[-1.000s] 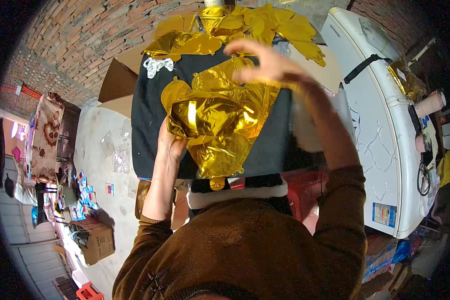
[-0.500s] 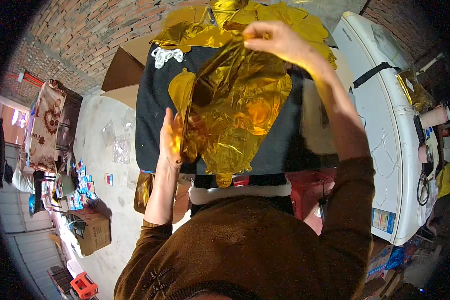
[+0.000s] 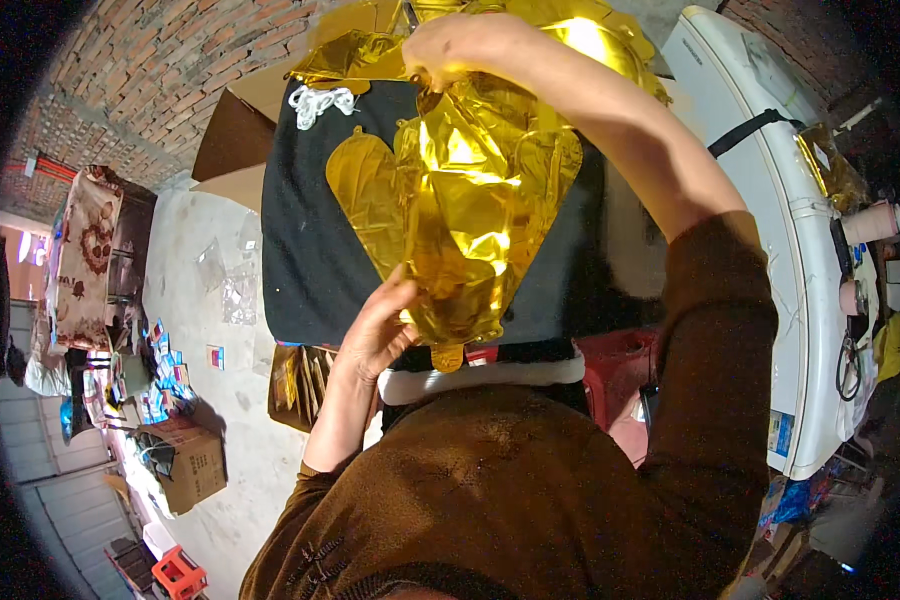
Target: The person unfolds deflated foil balloons on the table, smooths them out by hand, and folds the edges inward.
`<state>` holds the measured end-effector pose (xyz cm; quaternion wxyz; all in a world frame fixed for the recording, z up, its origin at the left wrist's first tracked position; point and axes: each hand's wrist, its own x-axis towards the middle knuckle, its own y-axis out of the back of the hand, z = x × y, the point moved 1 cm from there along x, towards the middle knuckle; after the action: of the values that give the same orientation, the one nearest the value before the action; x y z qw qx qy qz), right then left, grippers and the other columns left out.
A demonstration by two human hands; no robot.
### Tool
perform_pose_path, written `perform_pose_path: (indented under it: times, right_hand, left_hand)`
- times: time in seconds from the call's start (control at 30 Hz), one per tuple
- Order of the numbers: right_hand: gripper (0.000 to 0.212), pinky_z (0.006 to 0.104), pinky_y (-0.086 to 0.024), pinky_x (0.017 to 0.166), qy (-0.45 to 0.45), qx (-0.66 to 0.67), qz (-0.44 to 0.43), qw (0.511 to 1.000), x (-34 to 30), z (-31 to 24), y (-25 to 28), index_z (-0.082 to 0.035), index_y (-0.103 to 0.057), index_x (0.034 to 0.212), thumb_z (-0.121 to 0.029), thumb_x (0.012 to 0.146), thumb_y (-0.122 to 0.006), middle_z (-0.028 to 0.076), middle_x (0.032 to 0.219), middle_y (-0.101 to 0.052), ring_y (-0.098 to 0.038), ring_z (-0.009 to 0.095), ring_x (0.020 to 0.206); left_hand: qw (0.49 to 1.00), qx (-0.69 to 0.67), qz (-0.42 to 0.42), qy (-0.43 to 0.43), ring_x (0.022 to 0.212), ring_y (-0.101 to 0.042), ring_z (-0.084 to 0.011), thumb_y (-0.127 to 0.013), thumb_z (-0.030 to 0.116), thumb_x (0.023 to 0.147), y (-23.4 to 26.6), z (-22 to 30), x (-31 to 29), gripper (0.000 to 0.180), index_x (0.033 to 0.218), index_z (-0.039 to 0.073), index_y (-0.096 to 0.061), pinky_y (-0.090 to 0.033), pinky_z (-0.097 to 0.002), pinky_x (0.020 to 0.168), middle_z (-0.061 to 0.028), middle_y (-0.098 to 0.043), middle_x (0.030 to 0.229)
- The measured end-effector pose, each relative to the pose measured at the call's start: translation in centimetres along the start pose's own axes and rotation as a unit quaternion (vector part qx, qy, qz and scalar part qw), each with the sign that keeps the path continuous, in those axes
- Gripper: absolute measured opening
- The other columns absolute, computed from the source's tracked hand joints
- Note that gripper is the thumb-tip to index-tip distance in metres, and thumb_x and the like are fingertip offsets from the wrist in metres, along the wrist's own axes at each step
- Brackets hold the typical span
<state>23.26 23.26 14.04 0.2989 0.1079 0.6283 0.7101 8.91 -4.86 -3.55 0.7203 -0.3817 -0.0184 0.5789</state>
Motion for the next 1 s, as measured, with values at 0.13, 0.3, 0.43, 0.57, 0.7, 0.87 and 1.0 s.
perform_pose_path:
  times: [0.13,0.3,0.43,0.57,0.7,0.87,1.0]
  right_hand:
    - [0.016,0.0439,-0.055,0.078,0.033,0.002,-0.024,0.999,4.1,-1.1,-4.7,-0.012,-0.075,0.094,-0.019,0.08,-0.078,0.007,0.095,-0.073,-0.069,0.03,0.097]
    - [0.023,0.0428,-0.055,0.084,0.018,0.021,-0.072,0.997,7.8,-2.3,-10.0,-0.014,-0.075,0.102,-0.02,0.081,-0.079,0.005,0.105,-0.073,-0.067,0.028,0.104]
    - [0.027,0.0401,-0.055,0.091,-0.039,0.016,-0.08,0.996,9.5,-1.2,-12.6,-0.016,-0.075,0.106,-0.024,0.08,-0.081,0.0,0.12,-0.071,-0.064,0.025,0.116]
    - [0.032,0.0465,-0.057,0.078,-0.025,0.021,-0.074,0.997,10.8,-1.1,-14.0,-0.011,-0.075,0.11,-0.01,0.078,-0.076,0.011,0.108,-0.076,-0.071,0.033,0.098]
    - [0.024,0.0441,-0.056,0.08,0.006,0.043,-0.072,0.996,12.8,1.6,-17.2,-0.016,-0.075,0.101,-0.022,0.078,-0.078,0.01,0.102,-0.075,-0.07,0.032,0.096]
    - [0.022,0.0481,-0.048,0.065,0.022,0.142,-0.055,0.988,12.9,2.7,-18.7,0.001,-0.066,0.093,-0.017,0.084,-0.072,0.016,0.085,-0.066,-0.064,0.036,0.079]
    - [0.026,0.0497,-0.05,0.09,0.036,0.107,0.069,0.991,8.8,-1.3,-17.4,-0.004,-0.066,0.11,-0.018,0.088,-0.068,0.017,0.113,-0.066,-0.062,0.038,0.112]
  left_hand:
    - [0.999,-0.021,-0.013,-0.02,0.101,-0.068,-0.017,-0.059,0.007,0.101,-1.0,-1.4,1.8,0.044,0.141,-0.001,-0.043,-0.065,-0.0357,0.085,-0.009,-0.059,0.119]
    - [1.0,-0.015,0.012,-0.013,0.1,-0.068,-0.0205,-0.06,0.008,0.103,1.1,-2.2,3.1,0.049,0.145,-0.004,-0.037,-0.064,-0.0389,0.088,-0.0112,-0.06,0.115]
    - [0.995,0.073,0.057,-0.045,0.095,-0.065,-0.0155,-0.064,0.006,0.1,1.4,-2.5,3.8,0.056,0.147,0.0,-0.034,-0.064,-0.0329,0.081,-0.0096,-0.057,0.112]
    - [0.984,0.155,0.055,-0.072,0.081,-0.06,-0.0092,-0.07,0.007,0.098,2.1,-2.6,4.6,0.063,0.152,0.011,-0.036,-0.052,-0.0234,0.069,-0.0019,-0.06,0.099]
    - [0.971,0.222,0.006,-0.086,0.075,-0.055,-0.0066,-0.069,0.005,0.098,1.9,-3.0,5.0,0.048,0.142,0.009,-0.05,-0.048,-0.0221,0.065,0.0005,-0.061,0.091]
    - [0.976,0.208,0.043,-0.039,0.061,-0.061,-0.008,-0.061,0.005,0.102,2.3,-2.6,5.0,0.017,0.118,0.005,-0.069,-0.047,-0.021,0.056,0.0015,-0.063,0.084]
    - [0.985,0.155,0.064,-0.032,0.062,-0.061,-0.0104,-0.061,0.005,0.102,4.2,-3.2,4.3,0.016,0.116,0.0,-0.068,-0.051,-0.0232,0.06,-0.001,-0.063,0.085]
